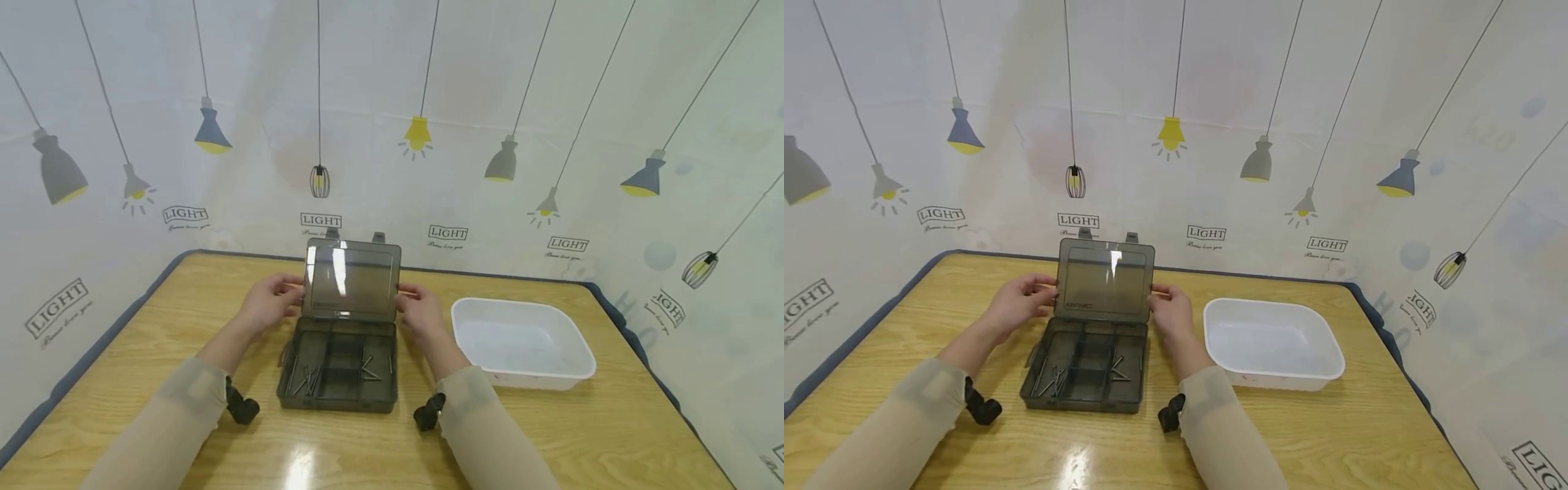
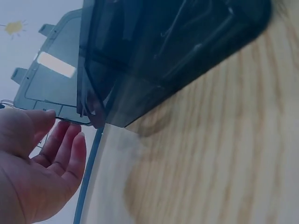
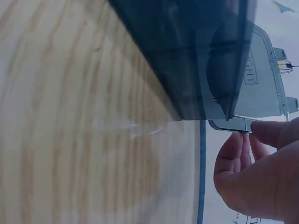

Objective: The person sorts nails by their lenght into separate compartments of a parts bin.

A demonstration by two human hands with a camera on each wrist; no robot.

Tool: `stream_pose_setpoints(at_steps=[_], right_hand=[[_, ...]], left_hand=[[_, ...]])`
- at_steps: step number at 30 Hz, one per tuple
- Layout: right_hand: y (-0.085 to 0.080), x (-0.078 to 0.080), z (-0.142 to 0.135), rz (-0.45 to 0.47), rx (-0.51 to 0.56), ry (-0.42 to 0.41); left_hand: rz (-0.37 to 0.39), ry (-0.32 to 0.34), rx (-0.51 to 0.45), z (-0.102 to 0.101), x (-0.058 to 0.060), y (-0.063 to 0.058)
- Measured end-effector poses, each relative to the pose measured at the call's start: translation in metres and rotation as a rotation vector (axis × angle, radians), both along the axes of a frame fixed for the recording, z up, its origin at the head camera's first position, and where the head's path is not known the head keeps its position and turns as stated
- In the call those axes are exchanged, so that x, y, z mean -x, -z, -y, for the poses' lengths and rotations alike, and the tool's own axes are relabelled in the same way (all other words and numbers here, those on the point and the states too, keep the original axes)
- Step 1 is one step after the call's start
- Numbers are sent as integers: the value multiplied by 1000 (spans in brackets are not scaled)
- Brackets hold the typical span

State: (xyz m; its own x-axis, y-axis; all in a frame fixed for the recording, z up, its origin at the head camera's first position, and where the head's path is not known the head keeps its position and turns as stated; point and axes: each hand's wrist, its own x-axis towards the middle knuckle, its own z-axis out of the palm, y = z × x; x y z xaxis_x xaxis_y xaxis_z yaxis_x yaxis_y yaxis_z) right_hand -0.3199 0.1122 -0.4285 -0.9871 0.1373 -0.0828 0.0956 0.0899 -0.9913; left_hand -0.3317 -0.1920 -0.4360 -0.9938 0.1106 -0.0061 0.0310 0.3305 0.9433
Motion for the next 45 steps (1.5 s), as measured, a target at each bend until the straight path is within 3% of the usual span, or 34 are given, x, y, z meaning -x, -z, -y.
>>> stream_pose_setpoints(at_steps=[6,16,30,45], right_hand=[[-11,-6,-2,-13,44,-6],[-23,-19,-10,-6,0,-16],[-36,-38,-26,7,12,-170],[-44,-74,-42,54,-3,-329]], left_hand=[[-62,-37,-5,-1,-4,-10],[-94,-21,20,4,-14,-17],[-101,91,-39,13,-40,-37],[-76,243,47,32,-72,-46]])
